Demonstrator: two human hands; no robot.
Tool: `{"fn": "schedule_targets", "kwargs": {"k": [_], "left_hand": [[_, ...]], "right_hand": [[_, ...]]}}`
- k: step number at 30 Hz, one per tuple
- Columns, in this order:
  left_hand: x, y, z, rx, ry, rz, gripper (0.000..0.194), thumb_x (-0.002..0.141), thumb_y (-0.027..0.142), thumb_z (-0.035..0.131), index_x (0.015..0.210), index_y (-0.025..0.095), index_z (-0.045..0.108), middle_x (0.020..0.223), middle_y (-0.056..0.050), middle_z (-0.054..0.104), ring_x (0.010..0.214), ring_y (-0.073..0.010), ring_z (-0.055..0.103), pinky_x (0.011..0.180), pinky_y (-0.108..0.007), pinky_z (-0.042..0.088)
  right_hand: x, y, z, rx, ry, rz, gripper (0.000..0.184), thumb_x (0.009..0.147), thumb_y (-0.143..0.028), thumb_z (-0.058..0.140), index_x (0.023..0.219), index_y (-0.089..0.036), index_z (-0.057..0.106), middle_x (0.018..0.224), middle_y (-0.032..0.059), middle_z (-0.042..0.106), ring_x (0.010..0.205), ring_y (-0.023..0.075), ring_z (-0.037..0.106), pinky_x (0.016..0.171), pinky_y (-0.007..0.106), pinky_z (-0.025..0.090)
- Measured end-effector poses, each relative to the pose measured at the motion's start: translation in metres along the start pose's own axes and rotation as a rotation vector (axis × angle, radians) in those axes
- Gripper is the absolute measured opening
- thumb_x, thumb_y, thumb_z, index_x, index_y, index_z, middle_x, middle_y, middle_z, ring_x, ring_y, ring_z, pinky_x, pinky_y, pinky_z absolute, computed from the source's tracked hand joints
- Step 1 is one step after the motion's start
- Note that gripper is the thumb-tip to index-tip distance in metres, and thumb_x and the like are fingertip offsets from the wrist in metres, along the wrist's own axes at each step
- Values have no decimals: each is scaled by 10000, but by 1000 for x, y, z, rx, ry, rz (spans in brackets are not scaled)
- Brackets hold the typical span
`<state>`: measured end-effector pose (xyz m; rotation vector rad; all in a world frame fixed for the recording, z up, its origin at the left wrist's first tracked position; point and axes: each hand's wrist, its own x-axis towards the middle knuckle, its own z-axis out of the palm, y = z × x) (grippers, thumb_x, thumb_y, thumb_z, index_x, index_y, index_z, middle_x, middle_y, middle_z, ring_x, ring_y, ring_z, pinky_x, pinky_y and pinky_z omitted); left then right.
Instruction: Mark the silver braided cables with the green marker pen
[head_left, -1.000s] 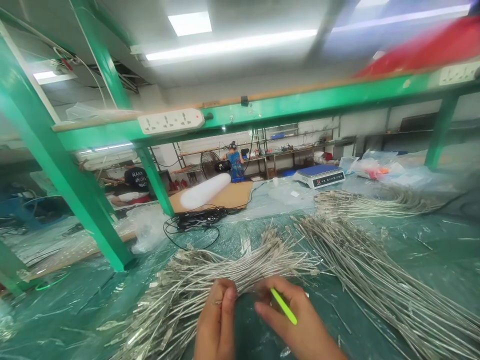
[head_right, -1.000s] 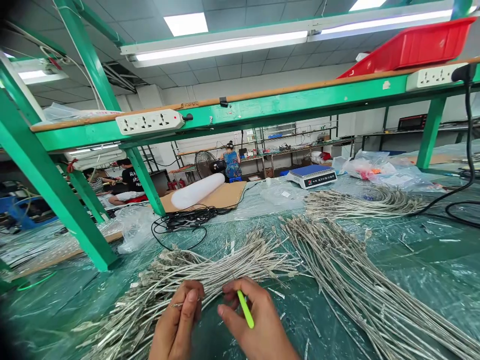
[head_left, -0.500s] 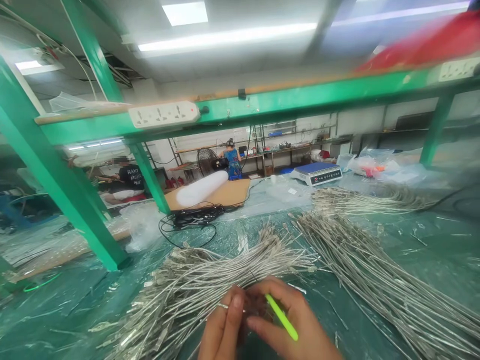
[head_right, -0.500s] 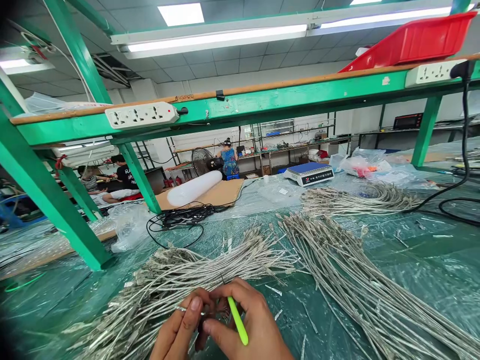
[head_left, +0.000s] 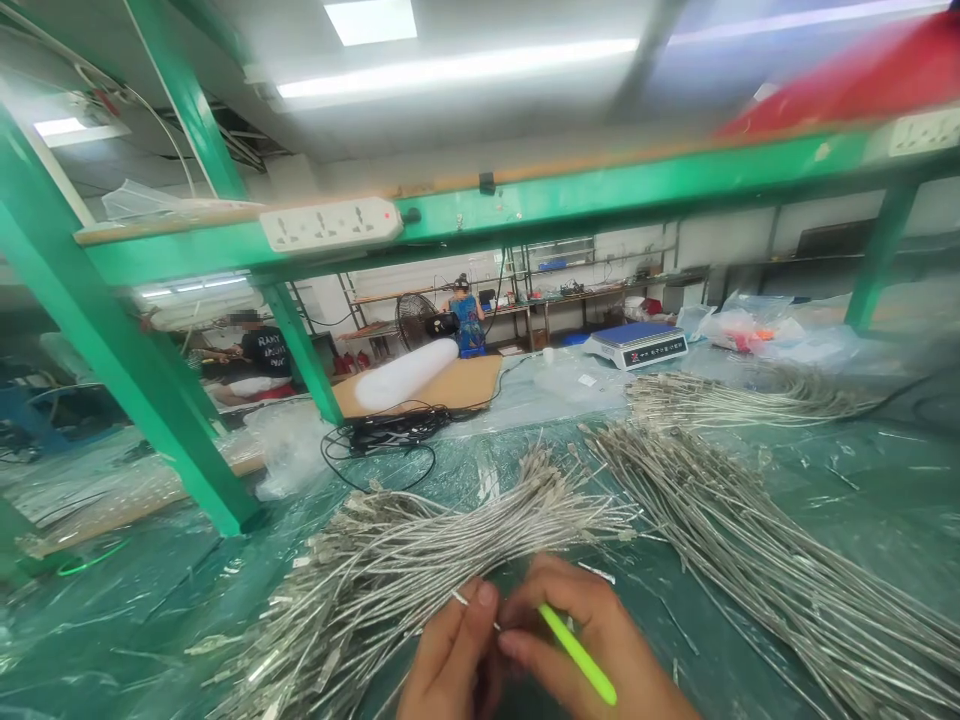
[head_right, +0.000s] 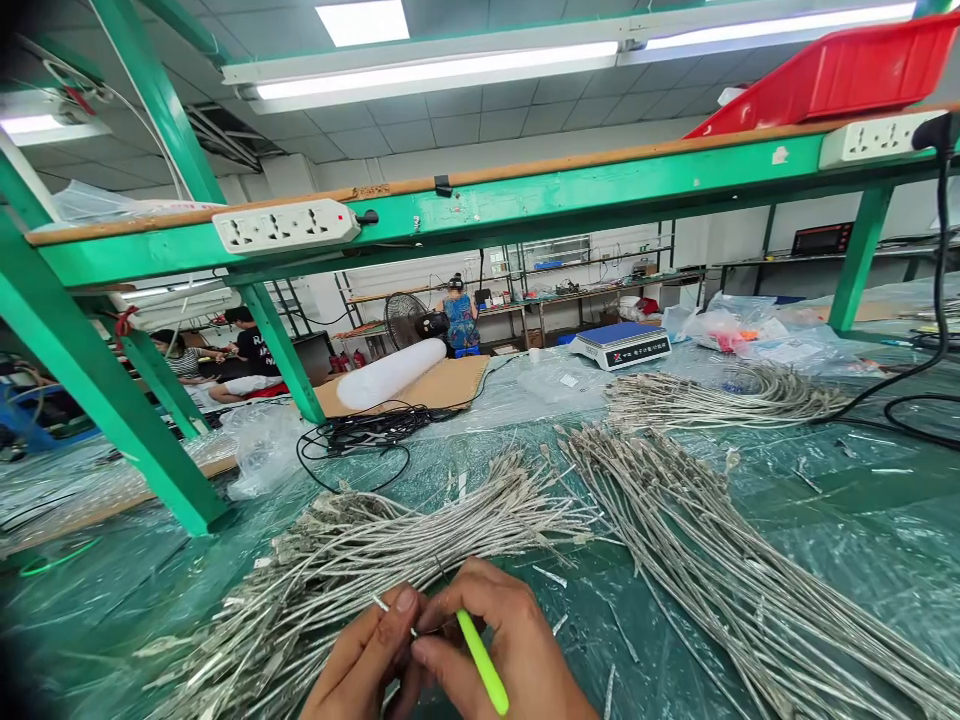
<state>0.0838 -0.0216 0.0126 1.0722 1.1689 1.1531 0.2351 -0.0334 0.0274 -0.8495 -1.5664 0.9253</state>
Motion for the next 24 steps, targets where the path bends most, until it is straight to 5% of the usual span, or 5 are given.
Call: {"fn": "schedule_targets", "kwargs": {"k": [10,16,18,21,24], "left_hand": [[7,6,4,-79,-228,-136,613,723,702,540,425,166,553,308,61,362,228,-30,203,339,-236,21],[8,4,7,-319,-256,-144,472,773,557,625,509,171,560,325,86,395,234,1,159,319,-181,108],[6,3,11,-410,-224,-99,297,682,457,771,673,199,624,401,81,492,282,-9,267,345,-145,207],[1,7,16,-400,-158,26,365,573,299,876,887,232,702,488,60,595,414,-60,472,482,-166,395],[0,9,16,-188,-26,118,247,601,342,847,776,197,752,557,10,662,553,-136,587,543,-206,460]], "right_hand": [[7,22,9,523,-7,188,262,805,-376,676,660,-173,596,529,-13,620,510,131,567,532,234,412],[11,19,-1,419,131,273,275,771,-331,714,600,-168,574,527,-63,479,506,88,439,512,203,353],[11,19,-1,425,145,271,272,764,-334,718,601,-168,577,523,-63,480,504,89,443,513,204,359],[10,22,2,447,166,292,270,744,-338,730,598,-160,590,517,-59,493,492,88,451,499,201,361],[10,28,5,507,158,337,293,734,-350,725,569,-159,576,482,-58,489,448,86,436,458,201,352]]}}
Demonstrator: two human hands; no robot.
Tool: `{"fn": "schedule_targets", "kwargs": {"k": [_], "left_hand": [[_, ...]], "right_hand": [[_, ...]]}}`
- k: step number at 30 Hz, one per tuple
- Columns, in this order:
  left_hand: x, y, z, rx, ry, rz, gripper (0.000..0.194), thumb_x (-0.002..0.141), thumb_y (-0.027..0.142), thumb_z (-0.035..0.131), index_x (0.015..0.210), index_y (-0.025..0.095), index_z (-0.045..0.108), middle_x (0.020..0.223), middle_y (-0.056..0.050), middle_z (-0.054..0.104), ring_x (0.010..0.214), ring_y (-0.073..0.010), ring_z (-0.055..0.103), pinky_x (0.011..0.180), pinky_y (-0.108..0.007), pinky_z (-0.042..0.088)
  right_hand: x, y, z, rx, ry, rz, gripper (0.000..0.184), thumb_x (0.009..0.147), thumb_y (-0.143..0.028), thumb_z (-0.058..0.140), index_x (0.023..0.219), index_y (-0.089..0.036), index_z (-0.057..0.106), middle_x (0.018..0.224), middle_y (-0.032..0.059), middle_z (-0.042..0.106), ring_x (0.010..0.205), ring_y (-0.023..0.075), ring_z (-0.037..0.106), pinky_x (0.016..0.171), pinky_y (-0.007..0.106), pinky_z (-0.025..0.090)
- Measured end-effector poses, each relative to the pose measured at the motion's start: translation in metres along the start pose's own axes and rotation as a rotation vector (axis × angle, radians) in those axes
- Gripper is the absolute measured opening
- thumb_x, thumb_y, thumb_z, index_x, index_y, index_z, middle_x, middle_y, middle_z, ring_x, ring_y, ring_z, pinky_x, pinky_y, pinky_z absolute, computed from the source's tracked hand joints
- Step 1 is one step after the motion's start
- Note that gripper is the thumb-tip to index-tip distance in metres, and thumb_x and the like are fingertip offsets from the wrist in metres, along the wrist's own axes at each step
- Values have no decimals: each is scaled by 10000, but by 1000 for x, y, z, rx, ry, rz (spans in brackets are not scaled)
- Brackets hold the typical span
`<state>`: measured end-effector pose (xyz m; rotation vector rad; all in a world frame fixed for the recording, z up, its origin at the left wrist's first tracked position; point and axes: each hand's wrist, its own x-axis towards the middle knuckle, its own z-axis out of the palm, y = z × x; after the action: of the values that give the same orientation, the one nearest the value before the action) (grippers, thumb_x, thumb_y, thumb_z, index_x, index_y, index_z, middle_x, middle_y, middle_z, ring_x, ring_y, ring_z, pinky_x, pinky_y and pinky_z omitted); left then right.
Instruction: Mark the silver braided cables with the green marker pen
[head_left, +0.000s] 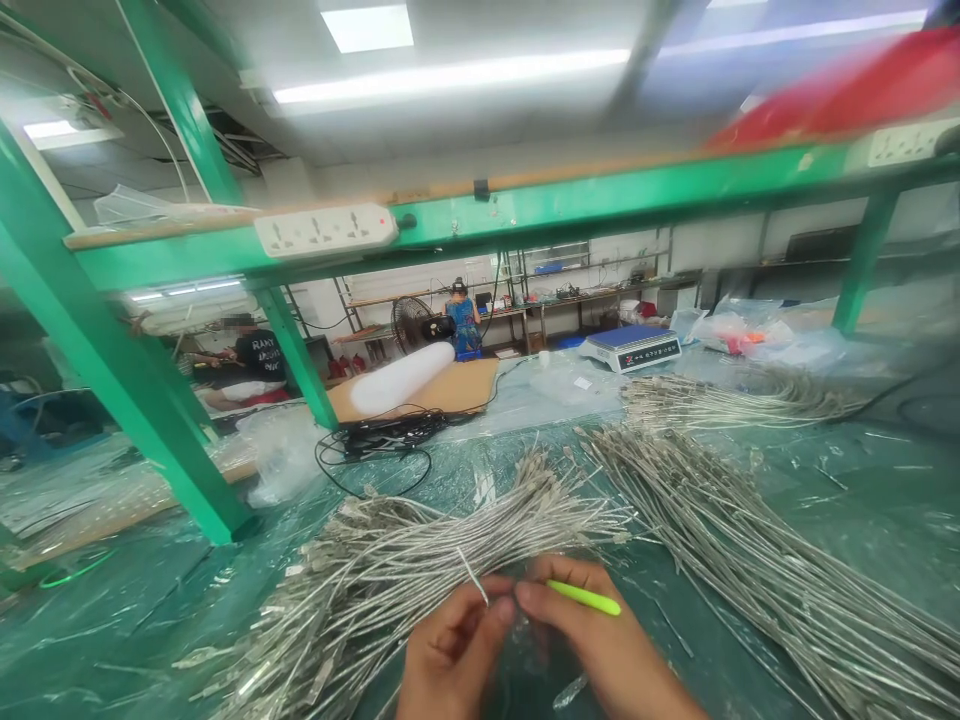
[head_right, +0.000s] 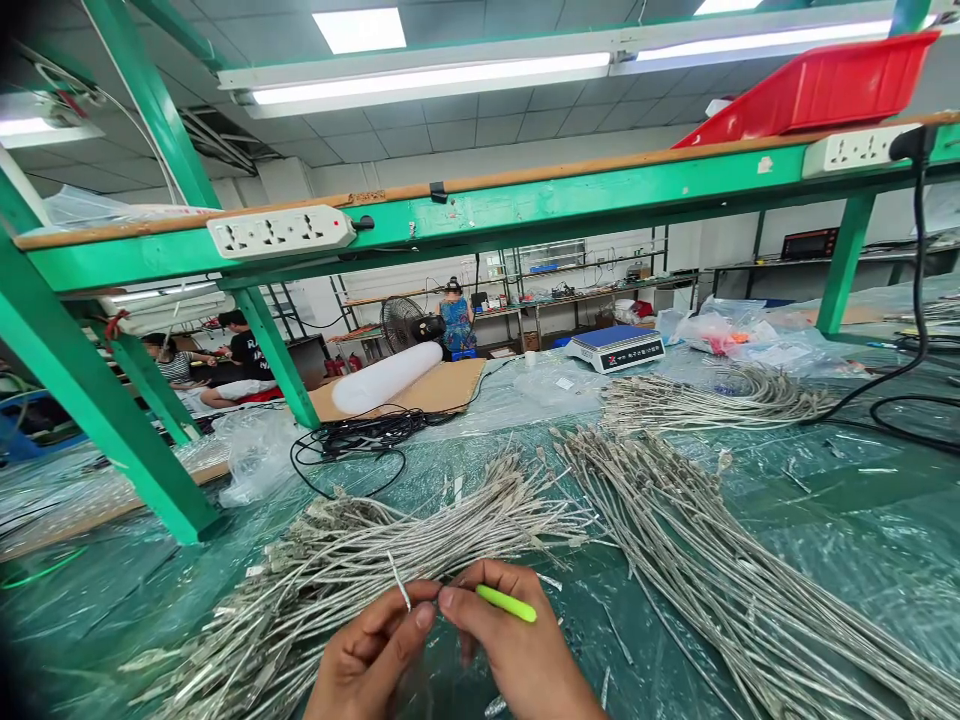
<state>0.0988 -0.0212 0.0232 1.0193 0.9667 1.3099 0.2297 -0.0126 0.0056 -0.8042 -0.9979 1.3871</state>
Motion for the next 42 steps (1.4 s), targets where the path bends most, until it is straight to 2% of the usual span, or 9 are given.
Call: {"fn": "schedule_targets", "kwargs": {"k": [4,8,13,17,20,22,25,31,42], "left_hand": [[3,-3,-6,229,130,45,273,593,440,811,691,192,753,460,12,595,599,-208,612,464,-224,449],[6,-6,-11,250,177,64,349,544,487,819,672,171,743,522,9,627,490,-157,554,382,-205,382],[11,6,-19,206,283,96,360,547,482,825,685,162,732,425,56,517,386,-103,440,331,-187,289],[11,10,-22,199,272,92,348,552,456,834,711,163,735,394,78,453,352,-78,355,321,-183,238],[8,8,-20,203,220,71,331,588,451,818,732,164,739,410,74,455,350,-70,312,325,-185,211],[7,5,-19,210,181,63,311,614,448,804,727,167,735,430,71,461,363,-67,292,339,-186,215],[6,1,-19,217,133,82,286,622,441,800,690,174,724,494,59,494,437,-79,354,423,-180,312],[8,-4,-18,262,39,123,270,643,437,781,647,177,708,624,2,628,665,-158,504,636,-206,408],[8,2,-17,288,90,85,303,638,458,775,637,165,695,497,62,393,442,-70,205,357,-171,180]], "right_hand": [[3,6,-1,10,13,46,280,738,-329,702,556,-165,568,449,-62,470,422,94,441,441,210,359],[5,5,-3,-12,57,60,265,727,-326,697,563,-167,562,459,-59,466,428,102,441,442,219,368],[5,-10,-12,-102,174,-18,327,807,-358,630,566,-189,488,514,-61,422,485,101,387,481,217,348],[-1,-17,-11,-402,203,-305,319,871,-321,598,595,-185,516,586,-44,424,556,112,410,541,226,339],[-8,-12,-8,-680,114,-625,91,878,-216,574,949,-221,631,892,21,596,826,163,583,742,240,441],[-10,-7,-7,-792,59,-704,364,825,-183,640,1173,-262,562,1113,42,594,1010,188,591,853,248,452],[-12,-3,-7,-926,16,-706,475,776,-170,696,1215,-248,533,1164,67,588,1069,217,581,884,283,467],[-10,-9,-2,-970,-68,-710,128,846,-108,570,926,-179,640,805,53,633,758,180,607,652,276,466],[-9,-7,1,-764,2,-468,137,845,-198,524,709,-189,533,656,-16,520,597,130,502,550,222,360]]}}
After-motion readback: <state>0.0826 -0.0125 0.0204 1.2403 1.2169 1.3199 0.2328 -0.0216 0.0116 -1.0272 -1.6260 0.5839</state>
